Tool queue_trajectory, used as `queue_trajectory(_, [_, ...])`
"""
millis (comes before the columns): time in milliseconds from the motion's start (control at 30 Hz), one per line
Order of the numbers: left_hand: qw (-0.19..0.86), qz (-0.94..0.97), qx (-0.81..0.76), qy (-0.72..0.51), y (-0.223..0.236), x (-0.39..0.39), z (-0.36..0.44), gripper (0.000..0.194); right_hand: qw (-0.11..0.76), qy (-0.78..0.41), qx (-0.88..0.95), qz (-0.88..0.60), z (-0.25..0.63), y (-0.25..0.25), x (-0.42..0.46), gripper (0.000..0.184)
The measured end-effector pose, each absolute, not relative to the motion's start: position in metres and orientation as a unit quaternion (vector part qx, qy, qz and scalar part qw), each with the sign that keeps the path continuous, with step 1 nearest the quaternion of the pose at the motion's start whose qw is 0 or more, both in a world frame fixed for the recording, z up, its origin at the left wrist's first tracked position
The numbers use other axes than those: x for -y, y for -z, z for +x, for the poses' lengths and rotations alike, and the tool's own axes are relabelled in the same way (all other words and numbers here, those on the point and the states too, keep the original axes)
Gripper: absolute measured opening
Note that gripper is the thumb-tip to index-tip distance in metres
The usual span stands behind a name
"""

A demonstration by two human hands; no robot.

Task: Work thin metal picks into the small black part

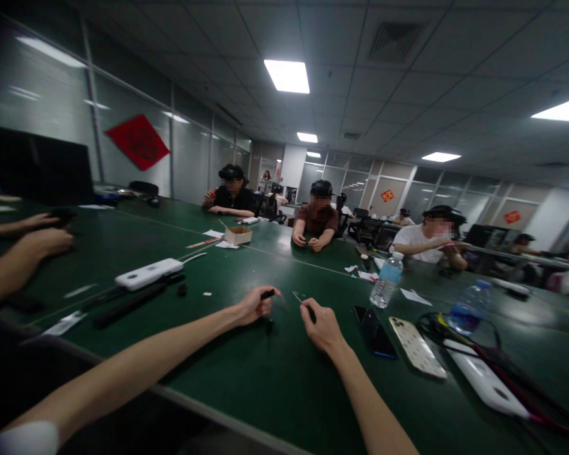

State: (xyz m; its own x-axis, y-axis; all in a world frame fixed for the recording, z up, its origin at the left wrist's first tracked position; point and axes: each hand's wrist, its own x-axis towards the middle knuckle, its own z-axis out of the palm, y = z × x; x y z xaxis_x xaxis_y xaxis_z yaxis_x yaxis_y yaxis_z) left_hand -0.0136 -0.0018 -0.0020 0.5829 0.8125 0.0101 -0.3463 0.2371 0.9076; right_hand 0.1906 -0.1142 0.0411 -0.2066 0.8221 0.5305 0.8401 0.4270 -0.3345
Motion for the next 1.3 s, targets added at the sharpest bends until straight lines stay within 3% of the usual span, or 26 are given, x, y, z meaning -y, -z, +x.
queue_trajectory(233, [0.749,0.474,-0.249,-0.39,0.001,0.003,-0.013,0.02,0.4,-0.033,0.743,-0.536,0.184,-0.041,0.116,0.029])
queue_trajectory(500, [0.744,0.478,-0.252,-0.394,0.003,0.003,-0.012,0.023,0.245,-0.161,0.851,-0.436,0.148,-0.032,0.126,0.026])
queue_trajectory(700, [0.743,0.484,-0.24,-0.395,0.007,0.0,-0.011,0.023,0.227,-0.16,0.861,-0.427,0.145,-0.031,0.127,0.016])
queue_trajectory(1067, [0.731,0.492,-0.255,-0.397,-0.003,0.012,-0.012,0.022,0.242,-0.139,0.833,-0.478,0.159,-0.037,0.126,0.026])
queue_trajectory(1300, [0.73,0.504,-0.246,-0.391,-0.001,0.011,-0.013,0.023,0.253,-0.112,0.827,-0.489,0.16,-0.033,0.122,0.017])
